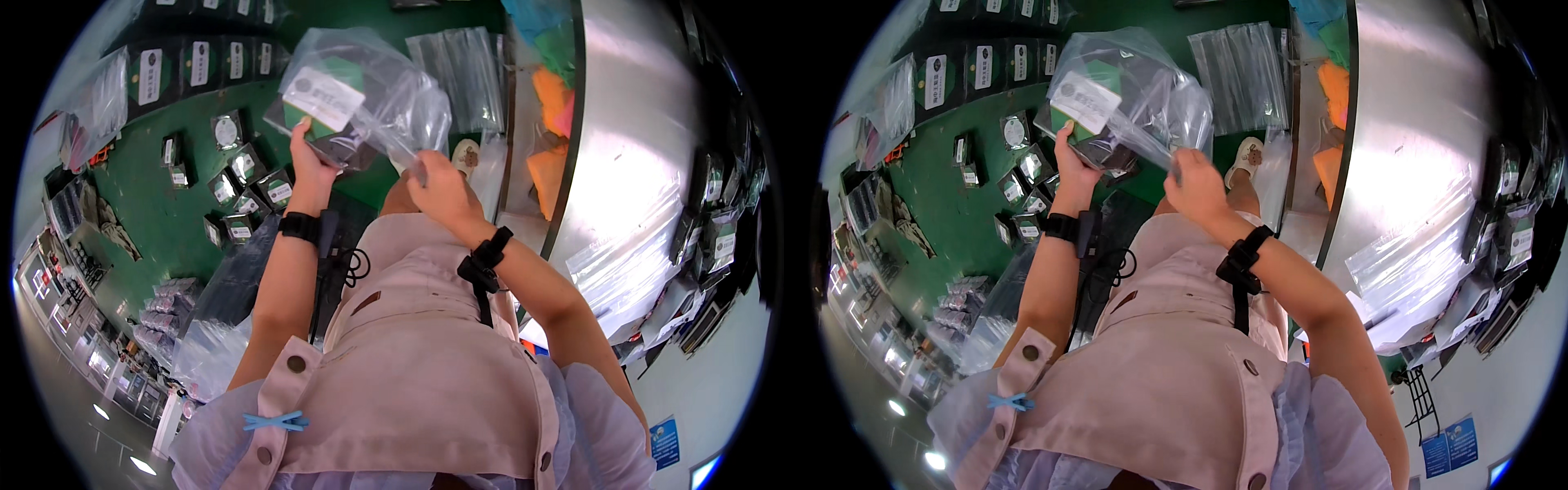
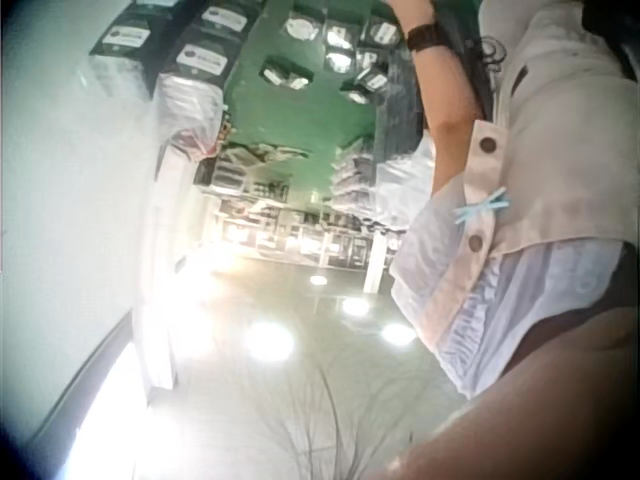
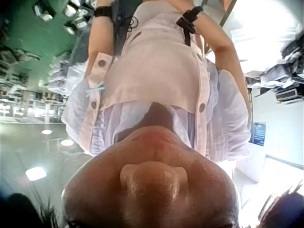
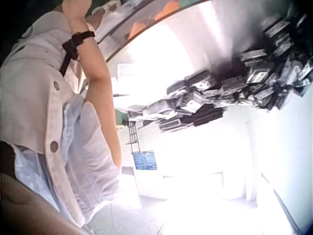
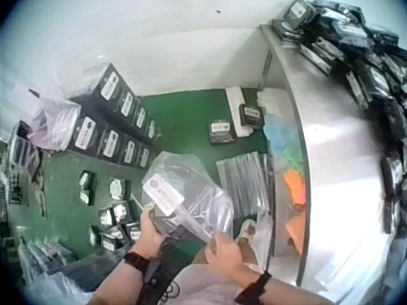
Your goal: The person repeatedly picks up hard drives from a table, places them into clear plastic bags, and then stacks the packaged drives on a pile. The process is continuous and repetitive, focusing on the manual packaging of electronic components.
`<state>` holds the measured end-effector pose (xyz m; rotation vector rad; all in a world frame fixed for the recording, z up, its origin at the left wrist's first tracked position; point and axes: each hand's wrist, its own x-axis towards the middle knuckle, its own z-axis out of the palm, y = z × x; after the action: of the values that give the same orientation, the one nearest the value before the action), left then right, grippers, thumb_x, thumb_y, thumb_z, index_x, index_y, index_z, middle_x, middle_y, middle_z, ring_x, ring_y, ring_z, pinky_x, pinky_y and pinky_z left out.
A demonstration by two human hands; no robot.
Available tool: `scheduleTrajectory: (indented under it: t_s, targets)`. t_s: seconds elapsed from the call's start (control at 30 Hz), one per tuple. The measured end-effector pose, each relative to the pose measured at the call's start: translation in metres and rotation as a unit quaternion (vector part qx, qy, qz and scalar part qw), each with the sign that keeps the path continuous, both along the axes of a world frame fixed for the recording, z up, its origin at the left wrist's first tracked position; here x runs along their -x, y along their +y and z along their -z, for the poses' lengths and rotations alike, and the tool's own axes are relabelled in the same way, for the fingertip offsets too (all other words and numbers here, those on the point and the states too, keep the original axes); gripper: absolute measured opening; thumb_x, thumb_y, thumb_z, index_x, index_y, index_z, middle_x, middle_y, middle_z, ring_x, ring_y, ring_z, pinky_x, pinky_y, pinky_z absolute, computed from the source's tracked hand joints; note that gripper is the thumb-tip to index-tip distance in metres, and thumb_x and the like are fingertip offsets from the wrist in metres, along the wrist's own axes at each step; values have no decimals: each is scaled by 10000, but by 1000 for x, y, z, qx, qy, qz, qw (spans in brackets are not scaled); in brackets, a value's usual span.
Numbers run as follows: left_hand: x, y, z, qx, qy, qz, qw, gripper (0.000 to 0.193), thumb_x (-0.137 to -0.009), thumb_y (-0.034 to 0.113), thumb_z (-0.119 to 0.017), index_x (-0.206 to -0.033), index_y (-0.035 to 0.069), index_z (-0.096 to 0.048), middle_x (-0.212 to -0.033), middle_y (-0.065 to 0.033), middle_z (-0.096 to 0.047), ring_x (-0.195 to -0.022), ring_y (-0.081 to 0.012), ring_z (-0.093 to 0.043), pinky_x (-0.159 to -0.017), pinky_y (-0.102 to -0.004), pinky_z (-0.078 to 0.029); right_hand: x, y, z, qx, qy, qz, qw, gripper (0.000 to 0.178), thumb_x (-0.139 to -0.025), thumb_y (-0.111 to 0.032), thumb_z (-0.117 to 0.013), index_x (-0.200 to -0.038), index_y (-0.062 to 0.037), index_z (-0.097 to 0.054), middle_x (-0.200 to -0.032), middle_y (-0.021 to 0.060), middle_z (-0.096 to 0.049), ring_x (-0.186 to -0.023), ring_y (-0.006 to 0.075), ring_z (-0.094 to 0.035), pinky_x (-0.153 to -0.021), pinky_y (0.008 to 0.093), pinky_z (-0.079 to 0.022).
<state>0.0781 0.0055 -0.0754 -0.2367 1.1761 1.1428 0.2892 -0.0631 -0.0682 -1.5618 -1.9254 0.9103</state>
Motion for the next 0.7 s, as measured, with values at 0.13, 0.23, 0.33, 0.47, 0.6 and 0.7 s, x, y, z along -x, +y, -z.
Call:
scheduleTrajectory:
  t_s: [0.13,0.23,0.33,0.47,0.6,0.7]
  targets:
    - [-19,-9,-11,32,-72,28,996,506,-779,371,-556,-1203,109,-471,-1140,-79,-557,-1036,-284,-536,-916,-472,-396,-1,-13,-8,108,8,3,994,206,-823,-196,-572,-898,-27,-481,-674,143,-581,-605,375,-563,-556,434,-452]
    - [-38,-19,13,-55,251,177,950,419,-685,291,-686,-1001,46,-563,-1129,-199,-497,-1016,-335,-503,-888,-452,-403,18,-27,-24,333,274,-40,902,243,-839,-238,-575,-790,-14,-494,-574,104,-562,-534,263,-580,-514,348,-443]
    - [-37,-30,10,-196,699,420,545,336,-568,249,-733,-763,-2,-623,-1170,-268,-416,-1054,-383,-448,-887,-418,-395,10,-20,-68,431,381,-157,802,299,-833,-295,-598,-788,-7,-532,-583,64,-569,-535,169,-581,-520,306,-446]
    - [-21,-47,-1,-225,668,569,424,357,-530,236,-718,-802,15,-647,-1189,-266,-397,-1067,-419,-423,-905,-428,-389,-43,5,-56,482,202,-127,843,378,-788,-374,-665,-774,-5,-585,-626,29,-589,-557,114,-560,-543,258,-455]
    - [-10,-67,14,-209,639,624,398,406,-506,209,-729,-881,65,-668,-1216,-209,-369,-1104,-387,-397,-930,-422,-368,-43,58,22,27,-61,175,982,494,-664,-383,-758,-898,18,-587,-750,146,-611,-733,295,-605,-701,402,-478]
    - [-10,-71,22,-234,653,650,310,343,-545,226,-727,-848,77,-665,-1280,-208,-319,-1121,-398,-400,-941,-457,-366,-36,82,87,241,-69,46,967,379,-718,-306,-712,-895,9,-598,-783,159,-616,-737,310,-604,-712,412,-473]
